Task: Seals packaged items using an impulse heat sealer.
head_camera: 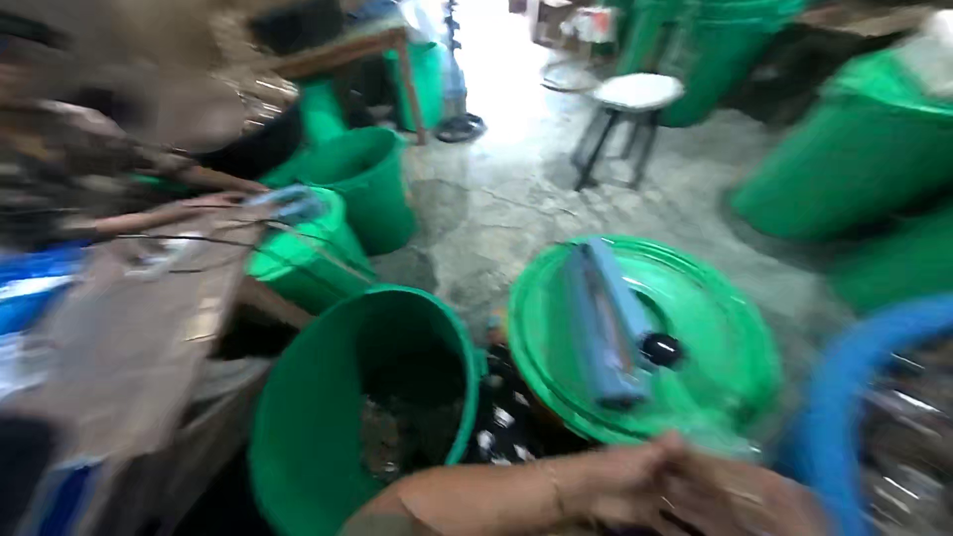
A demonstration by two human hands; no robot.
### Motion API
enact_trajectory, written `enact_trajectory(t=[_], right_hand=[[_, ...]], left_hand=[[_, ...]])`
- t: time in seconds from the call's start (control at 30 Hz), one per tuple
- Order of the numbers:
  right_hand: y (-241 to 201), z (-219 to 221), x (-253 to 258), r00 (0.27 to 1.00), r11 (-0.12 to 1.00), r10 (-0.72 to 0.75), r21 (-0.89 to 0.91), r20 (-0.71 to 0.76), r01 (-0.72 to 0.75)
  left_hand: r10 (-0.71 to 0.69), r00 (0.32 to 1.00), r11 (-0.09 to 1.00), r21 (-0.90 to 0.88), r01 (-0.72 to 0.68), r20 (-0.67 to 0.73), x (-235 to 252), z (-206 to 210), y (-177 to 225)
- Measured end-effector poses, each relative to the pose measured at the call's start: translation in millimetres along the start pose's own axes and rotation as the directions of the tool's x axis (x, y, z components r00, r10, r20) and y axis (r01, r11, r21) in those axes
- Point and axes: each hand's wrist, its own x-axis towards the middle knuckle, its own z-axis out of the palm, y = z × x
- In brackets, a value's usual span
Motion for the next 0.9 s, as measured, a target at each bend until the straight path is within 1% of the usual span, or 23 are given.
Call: enact_trajectory(t=[0.03, 0.07, 0.1, 0.13, 0.17, 0.2, 0.23, 0.27, 0.3, 0.33, 0.4, 0.43, 0.47, 0.53, 0.6, 0.67, 0.7, 0.73, 0.77, 0.8, 0.83, 0.87, 0.9], right_hand=[[0, 21, -2, 0.994, 1.0, 0.012, -0.027, 0.106, -0.01], [4, 36, -9, 0.987, 0.998, 0.069, -0.014, 0.148, -0.068], [7, 44, -16, 0.969, 0.977, 0.168, 0.101, 0.183, -0.188], [8, 49, -18, 0.933, 0.883, 0.277, 0.321, 0.23, -0.341], [6, 53, -15, 0.875, 0.68, 0.395, 0.551, 0.279, -0.483], [4, 57, -9, 0.789, 0.426, 0.519, 0.7, 0.329, -0.573], [4, 60, 0, 0.691, 0.24, 0.621, 0.748, 0.372, -0.618], [5, 63, 11, 0.608, 0.159, 0.695, 0.742, 0.384, -0.651], [10, 68, 23, 0.573, 0.182, 0.74, 0.716, 0.352, -0.674], [14, 74, 36, 0.583, 0.283, 0.765, 0.67, 0.273, -0.686], [24, 85, 69, 0.684, 0.573, 0.723, 0.468, 0.097, -0.673], [29, 90, 86, 0.747, 0.693, 0.664, 0.351, 0.03, -0.63], [32, 96, 102, 0.8, 0.774, 0.6, 0.262, -0.013, -0.576], [43, 110, 125, 0.888, 0.885, 0.457, 0.125, -0.055, -0.448], [70, 121, 138, 0.926, 0.926, 0.376, -0.018, 0.005, -0.376], [87, 123, 159, 0.903, 0.903, 0.42, -0.139, 0.088, -0.407], [83, 117, 174, 0.88, 0.881, 0.46, -0.18, 0.12, -0.437], [73, 108, 188, 0.864, 0.87, 0.487, -0.157, 0.131, -0.467], [59, 96, 199, 0.849, 0.86, 0.51, -0.09, 0.139, -0.502], [45, 82, 208, 0.835, 0.851, 0.517, -0.012, 0.191, -0.524], [31, 69, 213, 0.829, 0.864, 0.476, 0.022, 0.293, -0.503], [18, 59, 213, 0.81, 0.899, 0.409, -0.033, 0.42, -0.437], [4, 56, 212, 0.76, 0.927, 0.373, -0.173, 0.533, -0.333]], left_hand=[[-0.02, 0.994, 0.994, -0.112, 0.008, -0.103, 5, 2, 0], [-0.029, 0.978, 0.986, -0.164, -0.005, -0.206, 9, -1, 0], [0.016, 0.967, 0.995, -0.091, -0.04, -0.255, 11, -10, -3], [0.102, 0.965, 0.994, 0.06, -0.09, -0.242, 13, -25, -8], [0.176, 0.962, 0.968, 0.216, -0.129, -0.211, 15, -39, -10], [0.221, 0.959, 0.928, 0.342, -0.15, -0.178, 15, -49, -11], [0.24, 0.959, 0.889, 0.432, -0.154, -0.153, 14, -55, -11], [0.243, 0.96, 0.867, 0.474, -0.152, -0.138, 14, -58, -10], [0.237, 0.962, 0.866, 0.478, -0.146, -0.135, 14, -59, -6], [0.233, 0.961, 0.876, 0.461, -0.141, -0.147, 15, -59, -2], [0.292, 0.926, 0.874, 0.459, -0.157, -0.239, 19, -61, 8], [0.354, 0.886, 0.852, 0.494, -0.174, -0.299, 23, -66, 13], [0.426, 0.833, 0.818, 0.542, -0.19, -0.352, 30, -73, 18], [0.529, 0.737, 0.746, 0.645, -0.167, -0.421, 43, -91, 30], [0.546, 0.687, 0.728, 0.678, -0.106, -0.479, 56, -105, 41], [0.508, 0.681, 0.777, 0.622, -0.098, -0.527, 66, -114, 46], [0.49, 0.682, 0.798, 0.595, -0.1, -0.543, 69, -114, 51], [0.481, 0.682, 0.81, 0.578, -0.104, -0.551, 71, -113, 56], [0.482, 0.68, 0.813, 0.572, -0.111, -0.553, 72, -113, 63], [0.492, 0.673, 0.808, 0.578, -0.115, -0.552, 74, -114, 70], [0.502, 0.667, 0.8, 0.588, -0.118, -0.55, 77, -116, 77], [0.508, 0.664, 0.793, 0.599, -0.112, -0.549, 80, -119, 83], [0.513, 0.659, 0.783, 0.614, -0.097, -0.55, 84, -123, 88]])
